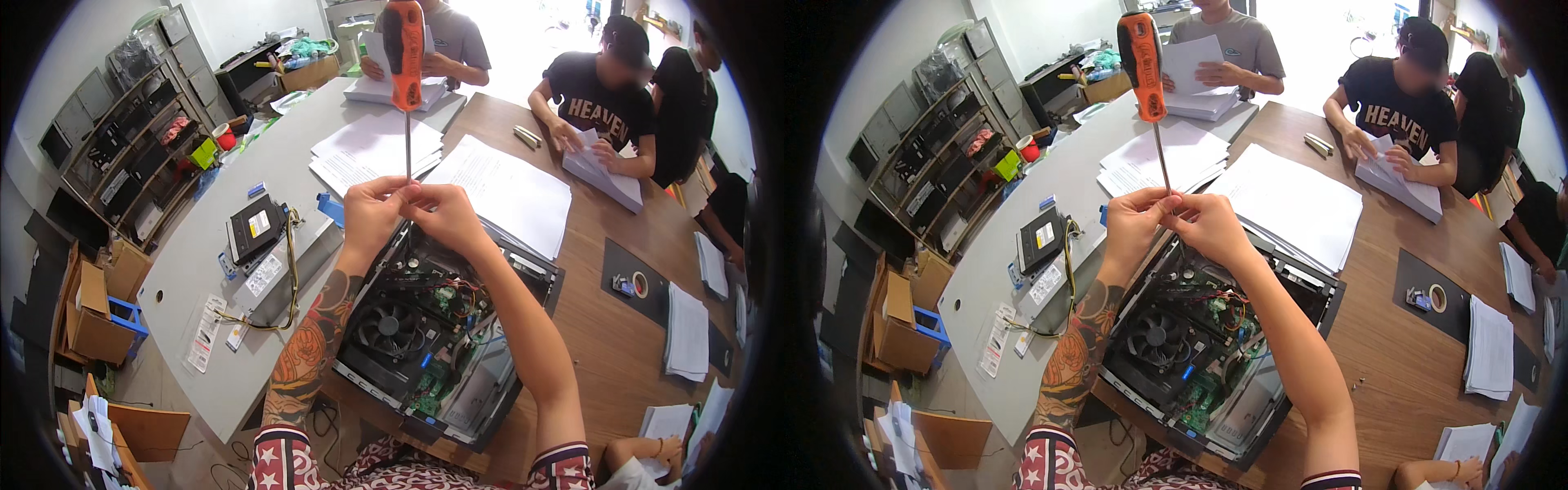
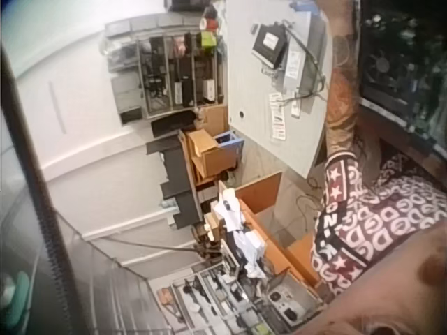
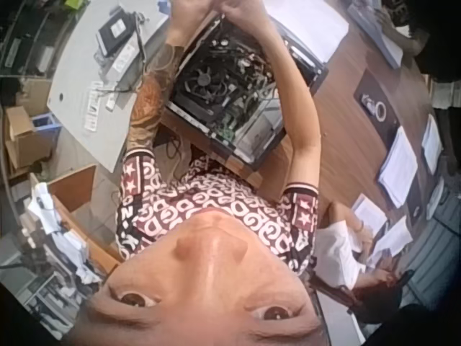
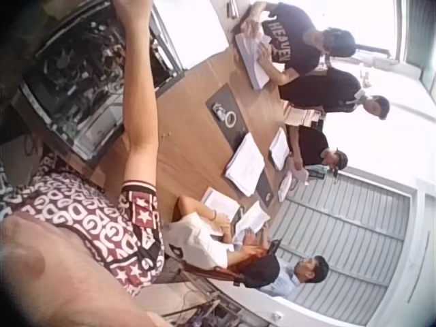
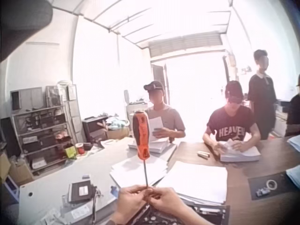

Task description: The person unscrews internal components of an open computer case using a screwdriver.

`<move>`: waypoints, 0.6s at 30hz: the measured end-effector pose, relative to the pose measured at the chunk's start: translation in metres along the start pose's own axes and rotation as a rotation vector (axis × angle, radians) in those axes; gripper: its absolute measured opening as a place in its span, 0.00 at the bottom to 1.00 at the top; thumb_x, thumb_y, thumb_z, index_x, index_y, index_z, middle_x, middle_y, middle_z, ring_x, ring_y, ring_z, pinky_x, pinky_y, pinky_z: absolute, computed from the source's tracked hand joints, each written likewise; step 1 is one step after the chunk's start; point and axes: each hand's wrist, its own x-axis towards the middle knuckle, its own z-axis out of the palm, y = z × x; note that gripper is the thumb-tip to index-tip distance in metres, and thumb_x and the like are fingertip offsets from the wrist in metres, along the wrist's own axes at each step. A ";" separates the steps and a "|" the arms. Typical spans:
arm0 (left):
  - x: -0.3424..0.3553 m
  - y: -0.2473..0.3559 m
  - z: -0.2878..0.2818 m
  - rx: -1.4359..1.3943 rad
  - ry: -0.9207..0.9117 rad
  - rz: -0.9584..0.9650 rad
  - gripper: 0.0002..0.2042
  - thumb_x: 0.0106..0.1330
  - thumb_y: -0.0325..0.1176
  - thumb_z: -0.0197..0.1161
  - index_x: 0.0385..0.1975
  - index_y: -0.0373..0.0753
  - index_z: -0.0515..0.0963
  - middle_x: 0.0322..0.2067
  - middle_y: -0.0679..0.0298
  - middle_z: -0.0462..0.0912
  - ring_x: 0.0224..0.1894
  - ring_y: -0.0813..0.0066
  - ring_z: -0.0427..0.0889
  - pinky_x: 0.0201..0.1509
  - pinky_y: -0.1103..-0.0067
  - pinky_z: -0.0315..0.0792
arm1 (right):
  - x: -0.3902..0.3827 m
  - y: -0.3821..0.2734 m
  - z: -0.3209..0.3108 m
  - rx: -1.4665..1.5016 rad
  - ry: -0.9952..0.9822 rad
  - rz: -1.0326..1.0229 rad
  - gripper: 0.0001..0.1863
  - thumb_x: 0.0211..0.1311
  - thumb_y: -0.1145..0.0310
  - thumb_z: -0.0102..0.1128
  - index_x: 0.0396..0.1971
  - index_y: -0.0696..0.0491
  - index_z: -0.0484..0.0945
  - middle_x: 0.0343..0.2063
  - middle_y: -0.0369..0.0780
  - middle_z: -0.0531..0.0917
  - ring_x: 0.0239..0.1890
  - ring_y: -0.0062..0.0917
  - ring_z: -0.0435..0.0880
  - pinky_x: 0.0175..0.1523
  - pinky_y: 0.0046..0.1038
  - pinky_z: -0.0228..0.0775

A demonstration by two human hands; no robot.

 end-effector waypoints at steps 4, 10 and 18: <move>-0.001 0.000 0.011 -0.030 0.114 -0.036 0.08 0.61 0.25 0.71 0.38 0.29 0.84 0.33 0.59 0.88 0.35 0.78 0.85 0.39 0.84 0.78 | 0.001 0.004 0.006 0.017 0.083 -0.010 0.12 0.60 0.65 0.66 0.38 0.59 0.85 0.26 0.47 0.87 0.30 0.27 0.88 0.39 0.29 0.78; 0.001 -0.002 0.010 0.128 0.160 0.083 0.07 0.60 0.29 0.72 0.30 0.33 0.83 0.29 0.63 0.87 0.31 0.79 0.83 0.35 0.83 0.77 | -0.001 -0.007 0.006 0.052 0.113 0.020 0.09 0.58 0.70 0.66 0.35 0.59 0.85 0.26 0.43 0.87 0.30 0.22 0.87 0.40 0.25 0.77; 0.001 -0.007 0.009 0.089 0.081 0.216 0.08 0.62 0.30 0.70 0.38 0.34 0.82 0.34 0.64 0.85 0.35 0.79 0.82 0.40 0.80 0.74 | -0.003 -0.001 0.006 -0.029 0.202 -0.058 0.10 0.60 0.67 0.66 0.37 0.58 0.85 0.22 0.48 0.84 0.23 0.28 0.85 0.32 0.28 0.74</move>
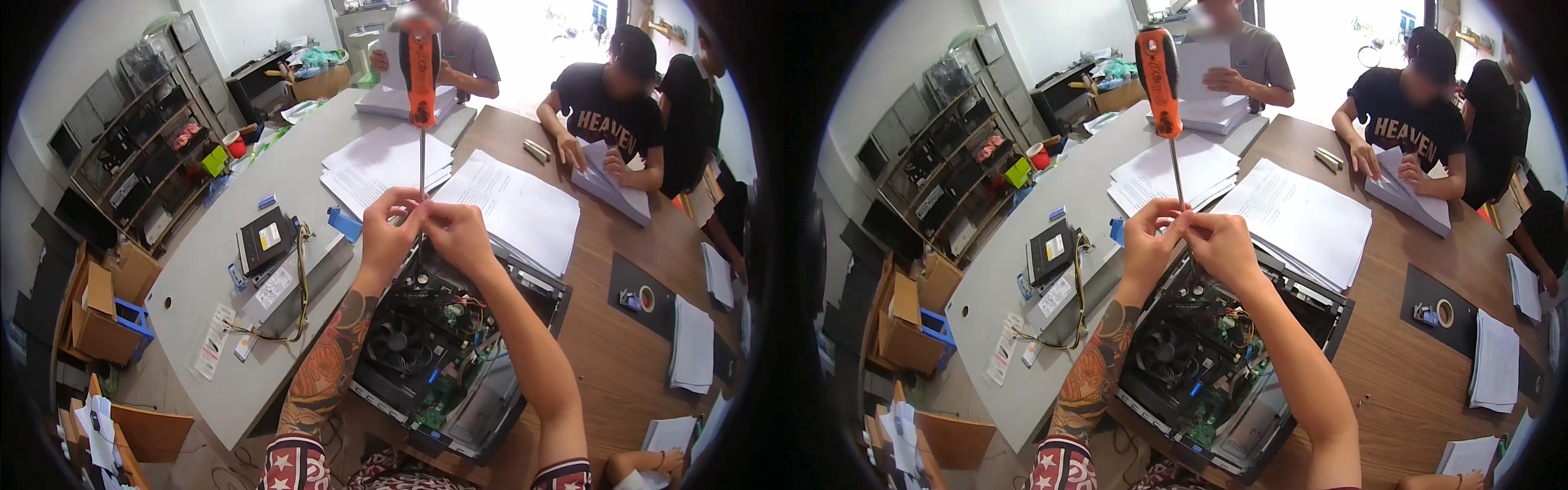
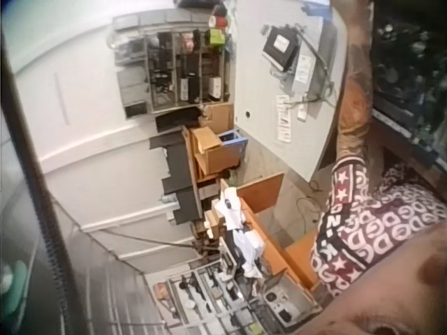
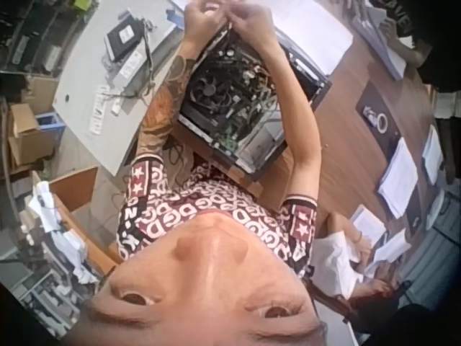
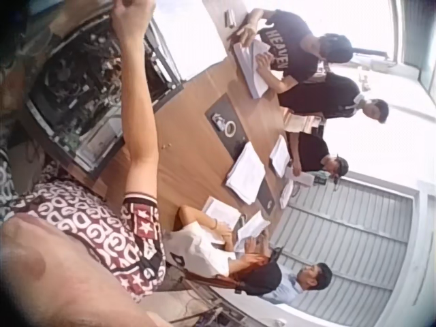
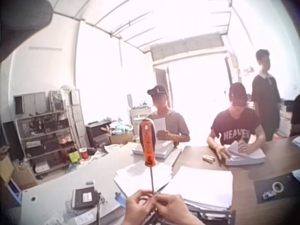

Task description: The person unscrews internal components of an open computer case using a screwdriver.

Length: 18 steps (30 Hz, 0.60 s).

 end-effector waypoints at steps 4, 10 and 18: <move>-0.003 -0.005 -0.002 -0.001 -0.032 -0.016 0.07 0.66 0.28 0.66 0.40 0.35 0.82 0.37 0.64 0.86 0.38 0.79 0.83 0.43 0.79 0.75 | -0.002 0.001 0.001 0.002 -0.021 -0.025 0.09 0.62 0.72 0.59 0.39 0.59 0.84 0.20 0.48 0.81 0.19 0.32 0.79 0.30 0.31 0.70; -0.001 -0.009 -0.007 0.005 -0.068 -0.004 0.07 0.67 0.30 0.66 0.41 0.36 0.83 0.38 0.65 0.86 0.43 0.78 0.83 0.44 0.79 0.75 | -0.002 0.003 0.001 0.025 -0.076 -0.001 0.09 0.65 0.71 0.57 0.39 0.61 0.81 0.20 0.47 0.81 0.21 0.26 0.79 0.31 0.29 0.69; -0.003 -0.008 -0.004 0.007 -0.083 -0.041 0.08 0.65 0.31 0.68 0.40 0.37 0.84 0.38 0.64 0.85 0.40 0.77 0.83 0.45 0.78 0.74 | -0.003 0.011 0.016 0.187 0.122 -0.048 0.10 0.62 0.69 0.64 0.38 0.60 0.84 0.16 0.43 0.78 0.18 0.19 0.70 0.28 0.27 0.65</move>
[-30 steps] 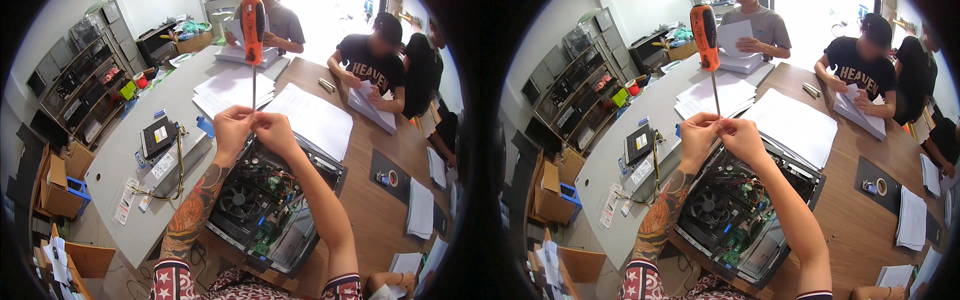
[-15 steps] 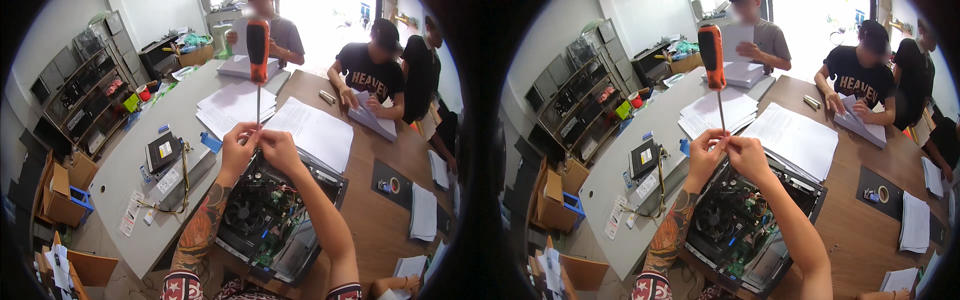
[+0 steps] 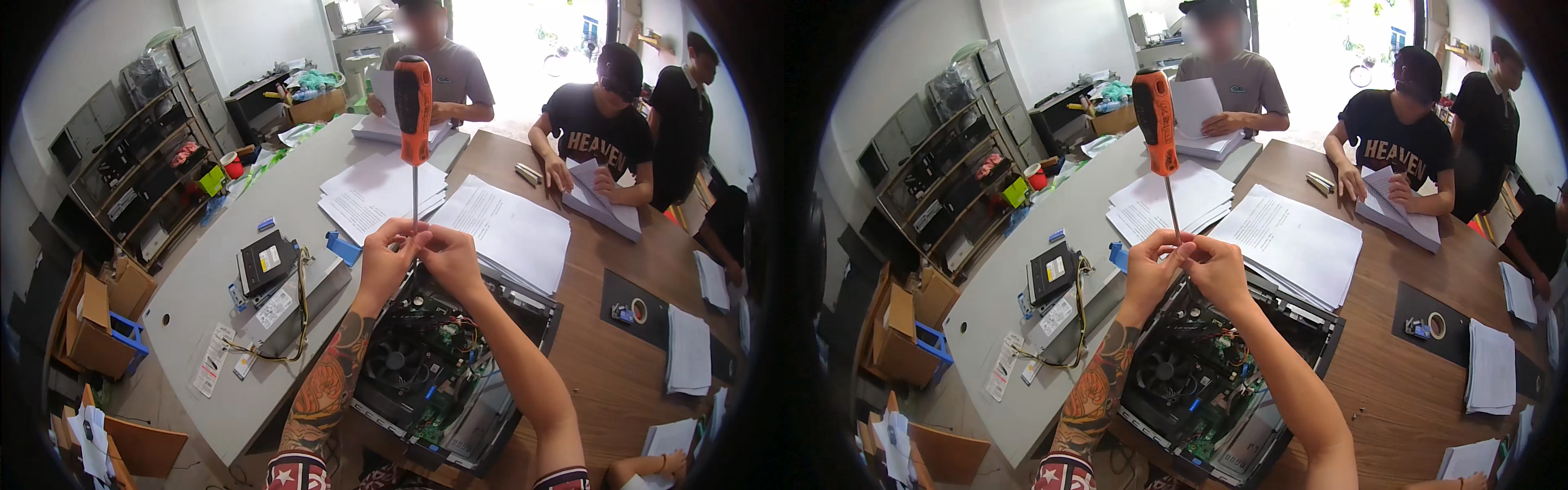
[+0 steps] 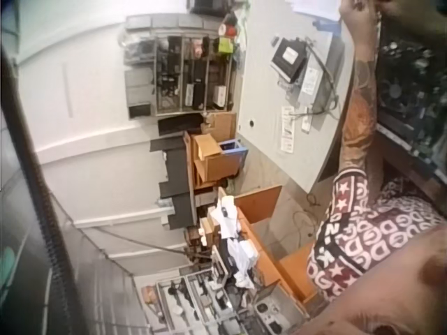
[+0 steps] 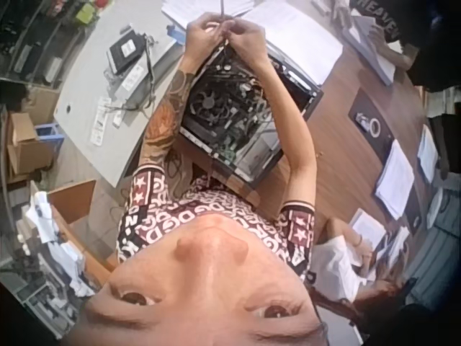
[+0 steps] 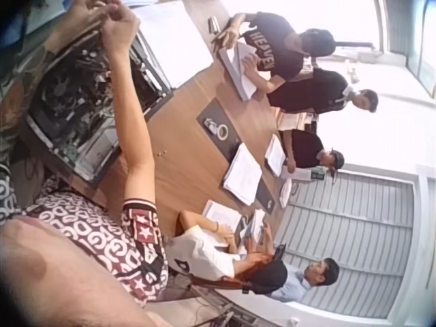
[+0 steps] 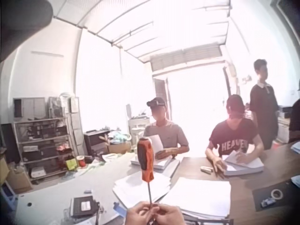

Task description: The person unscrews internal components of an open computer case using a screwdriver.

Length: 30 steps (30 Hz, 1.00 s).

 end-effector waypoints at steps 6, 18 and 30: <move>0.001 0.001 0.000 -0.085 0.018 0.032 0.07 0.67 0.29 0.65 0.41 0.36 0.84 0.38 0.63 0.85 0.40 0.76 0.83 0.44 0.78 0.75 | 0.005 0.005 -0.012 -0.066 -0.175 0.050 0.11 0.64 0.69 0.61 0.41 0.59 0.83 0.16 0.42 0.78 0.19 0.19 0.68 0.28 0.27 0.64; -0.002 0.007 -0.001 -0.172 -0.056 0.041 0.16 0.68 0.26 0.61 0.55 0.31 0.77 0.44 0.58 0.85 0.46 0.73 0.83 0.53 0.76 0.76 | 0.004 -0.002 -0.010 -0.049 -0.114 0.088 0.09 0.61 0.71 0.63 0.36 0.61 0.83 0.24 0.46 0.84 0.25 0.18 0.79 0.34 0.25 0.71; 0.000 0.007 -0.001 -0.223 -0.091 -0.078 0.13 0.70 0.24 0.59 0.52 0.28 0.77 0.47 0.56 0.83 0.47 0.73 0.83 0.52 0.78 0.77 | 0.008 -0.011 -0.021 -0.096 -0.231 0.105 0.12 0.63 0.72 0.59 0.44 0.61 0.82 0.33 0.48 0.87 0.39 0.28 0.88 0.47 0.28 0.75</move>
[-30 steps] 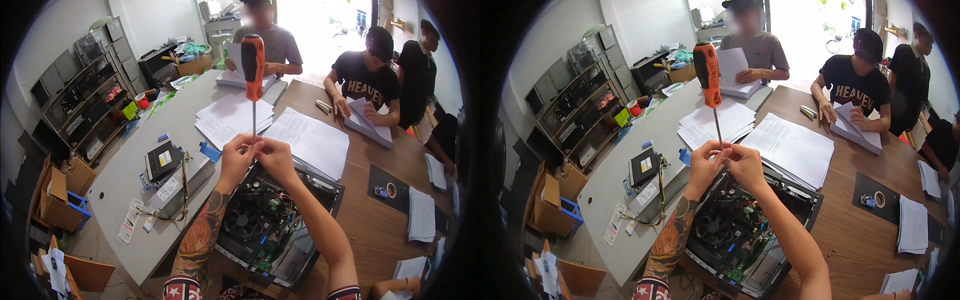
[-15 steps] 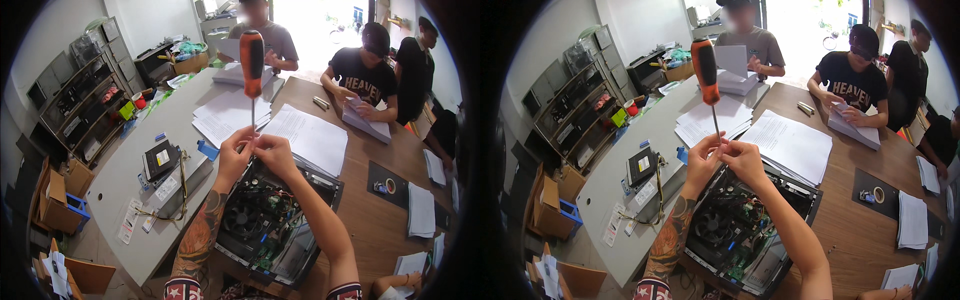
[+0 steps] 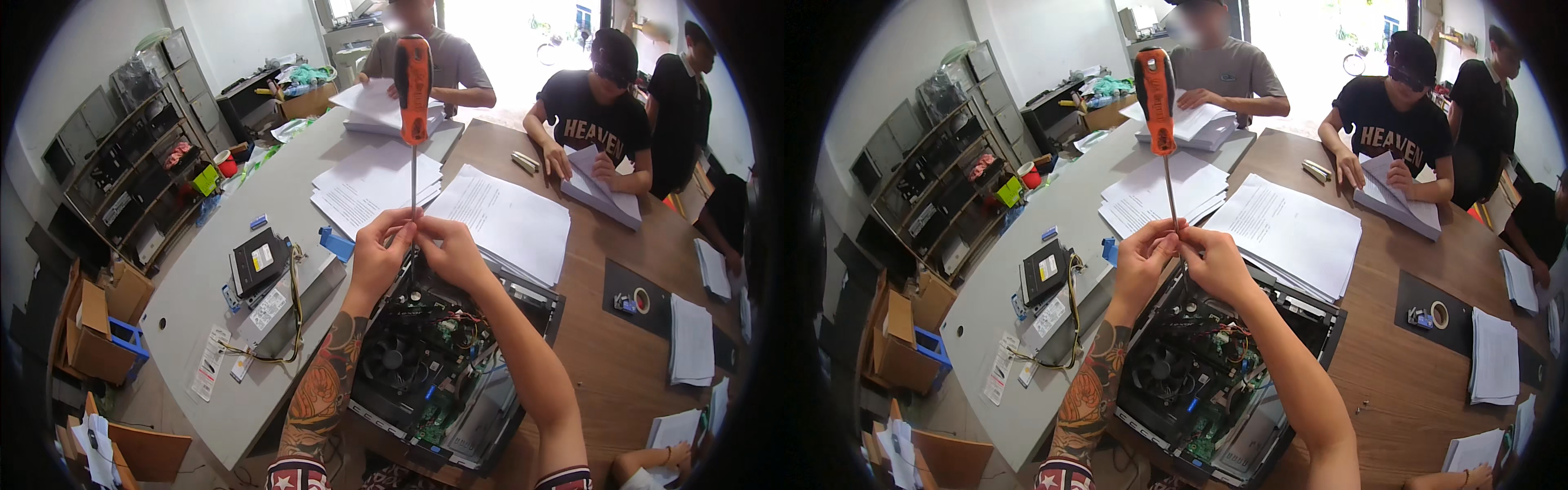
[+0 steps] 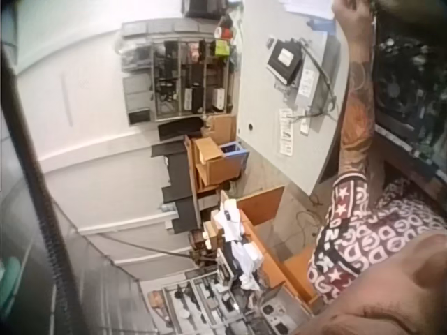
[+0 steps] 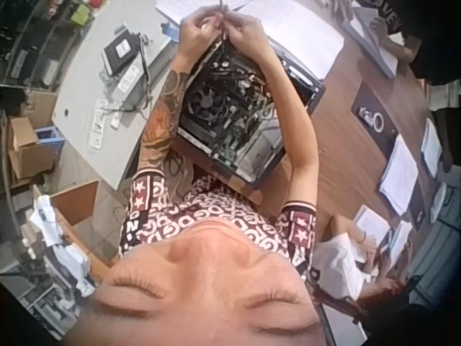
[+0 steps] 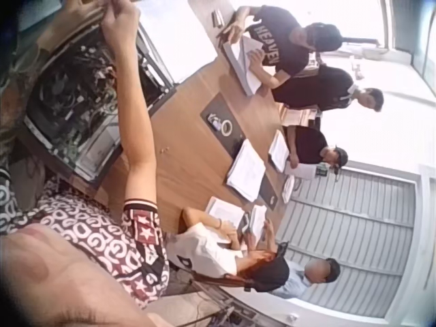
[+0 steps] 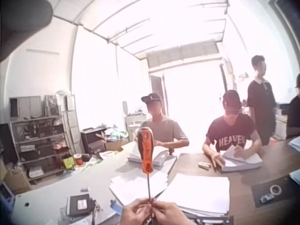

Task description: The person unscrews internal components of an open computer case using a screwdriver.

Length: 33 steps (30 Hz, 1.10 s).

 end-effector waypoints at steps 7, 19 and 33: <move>-0.001 0.008 0.003 0.147 0.179 0.009 0.06 0.63 0.22 0.67 0.38 0.28 0.83 0.34 0.60 0.87 0.38 0.78 0.85 0.45 0.83 0.78 | 0.001 -0.006 0.005 0.046 0.000 -0.036 0.16 0.62 0.66 0.65 0.44 0.61 0.83 0.31 0.47 0.88 0.35 0.26 0.89 0.43 0.27 0.77; -0.001 0.007 0.001 0.235 0.205 0.045 0.07 0.62 0.28 0.70 0.35 0.31 0.82 0.33 0.63 0.86 0.37 0.79 0.83 0.43 0.82 0.75 | -0.006 -0.009 0.017 -0.003 0.150 0.009 0.11 0.61 0.68 0.65 0.35 0.62 0.84 0.25 0.49 0.86 0.28 0.30 0.88 0.36 0.27 0.76; 0.000 0.006 0.003 0.084 0.135 0.086 0.06 0.65 0.26 0.66 0.39 0.32 0.84 0.33 0.63 0.87 0.36 0.81 0.82 0.44 0.82 0.75 | -0.002 -0.004 0.009 0.027 -0.076 0.009 0.13 0.64 0.68 0.62 0.43 0.61 0.80 0.29 0.49 0.86 0.33 0.31 0.87 0.40 0.30 0.74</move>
